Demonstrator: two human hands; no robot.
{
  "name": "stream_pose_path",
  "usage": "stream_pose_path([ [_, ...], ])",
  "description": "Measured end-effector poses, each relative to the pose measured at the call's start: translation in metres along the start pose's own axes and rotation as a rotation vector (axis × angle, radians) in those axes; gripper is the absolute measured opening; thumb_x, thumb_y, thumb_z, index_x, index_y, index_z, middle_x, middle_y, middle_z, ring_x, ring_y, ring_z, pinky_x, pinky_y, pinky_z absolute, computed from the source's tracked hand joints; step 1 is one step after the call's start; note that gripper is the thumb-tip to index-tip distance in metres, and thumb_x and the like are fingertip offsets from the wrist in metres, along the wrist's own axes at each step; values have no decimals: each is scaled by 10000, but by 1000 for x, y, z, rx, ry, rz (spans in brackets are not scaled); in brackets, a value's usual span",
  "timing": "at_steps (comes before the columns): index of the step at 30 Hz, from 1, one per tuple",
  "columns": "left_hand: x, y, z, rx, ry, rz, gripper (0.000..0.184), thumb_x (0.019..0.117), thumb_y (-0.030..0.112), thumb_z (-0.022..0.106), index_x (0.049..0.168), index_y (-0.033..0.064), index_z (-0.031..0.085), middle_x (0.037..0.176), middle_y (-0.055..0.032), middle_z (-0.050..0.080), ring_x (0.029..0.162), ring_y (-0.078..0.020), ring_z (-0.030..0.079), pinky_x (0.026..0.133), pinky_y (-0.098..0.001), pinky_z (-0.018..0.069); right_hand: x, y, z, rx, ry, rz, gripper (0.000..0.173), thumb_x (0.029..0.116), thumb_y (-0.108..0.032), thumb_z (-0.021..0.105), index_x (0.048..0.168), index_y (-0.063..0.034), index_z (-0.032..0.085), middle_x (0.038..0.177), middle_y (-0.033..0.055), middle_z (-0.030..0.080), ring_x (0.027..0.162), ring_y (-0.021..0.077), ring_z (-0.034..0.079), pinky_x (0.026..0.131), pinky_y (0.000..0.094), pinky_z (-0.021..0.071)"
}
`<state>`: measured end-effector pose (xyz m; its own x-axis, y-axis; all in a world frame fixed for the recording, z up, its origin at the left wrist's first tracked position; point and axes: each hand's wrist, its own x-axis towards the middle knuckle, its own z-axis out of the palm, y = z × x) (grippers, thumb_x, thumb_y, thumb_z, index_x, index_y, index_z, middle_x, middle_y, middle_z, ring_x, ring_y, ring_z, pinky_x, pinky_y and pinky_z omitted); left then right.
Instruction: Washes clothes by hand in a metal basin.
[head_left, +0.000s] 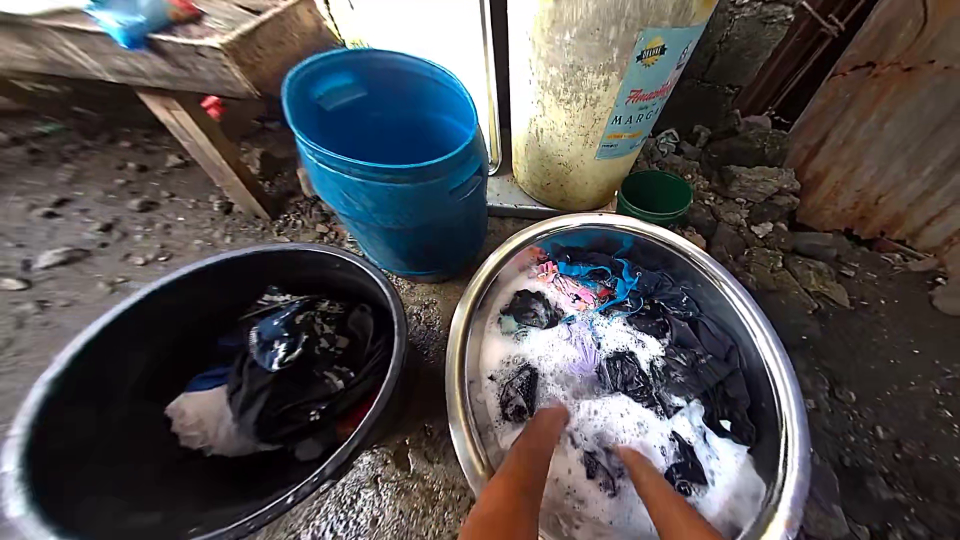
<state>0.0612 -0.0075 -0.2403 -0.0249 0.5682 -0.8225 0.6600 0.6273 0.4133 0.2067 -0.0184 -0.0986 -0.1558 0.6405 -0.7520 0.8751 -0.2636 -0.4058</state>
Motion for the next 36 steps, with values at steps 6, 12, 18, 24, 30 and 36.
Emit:
stream_pose_path([
  [6,-4,48,-54,441,59,169,379,952,249,684,1219,-19,676,1289,-252,650,1227,-449,595,964,-706,446,154,65,14,-274,-12,-265,558,963,-207,685,1429,54,524,1412,308,562,1356,443,517,1150,608,378],
  [12,-143,112,-89,551,217,368,368,954,325,691,1070,-25,705,1147,-251,683,1106,-437,640,863,-681,490,69,22,18,339,372,-806,819,775,-223,880,1445,48,493,1325,232,640,1234,280,631,1077,438,513],
  [18,-197,102,-84,-354,757,1075,595,940,374,709,1369,-22,591,1389,-244,583,1336,-383,508,1145,-533,389,-41,-60,-55,788,568,-853,519,1059,-192,527,1498,53,396,1440,207,547,1296,197,570,1106,371,481],
  [24,-178,86,-56,-386,608,1055,901,812,394,854,1519,44,418,1304,-198,658,1231,-274,634,1105,-490,475,-158,-110,-114,1140,569,-997,497,992,-325,673,1398,-97,501,1226,69,638,1089,168,649,927,395,573],
  [30,-100,69,-17,-410,644,923,431,923,211,700,1293,-4,651,1226,-207,697,1196,-313,654,1078,-521,482,-229,-127,-146,1340,638,-1335,237,1067,-176,538,1287,-93,514,1128,51,637,1058,142,654,930,345,575],
  [36,-107,56,-27,-1194,477,784,412,988,-31,550,1399,-26,521,1298,-223,611,1155,-269,609,986,-457,519,-149,-29,-137,784,1069,-831,723,966,-305,721,1514,1,362,1402,169,566,1259,240,597,1060,435,524],
])
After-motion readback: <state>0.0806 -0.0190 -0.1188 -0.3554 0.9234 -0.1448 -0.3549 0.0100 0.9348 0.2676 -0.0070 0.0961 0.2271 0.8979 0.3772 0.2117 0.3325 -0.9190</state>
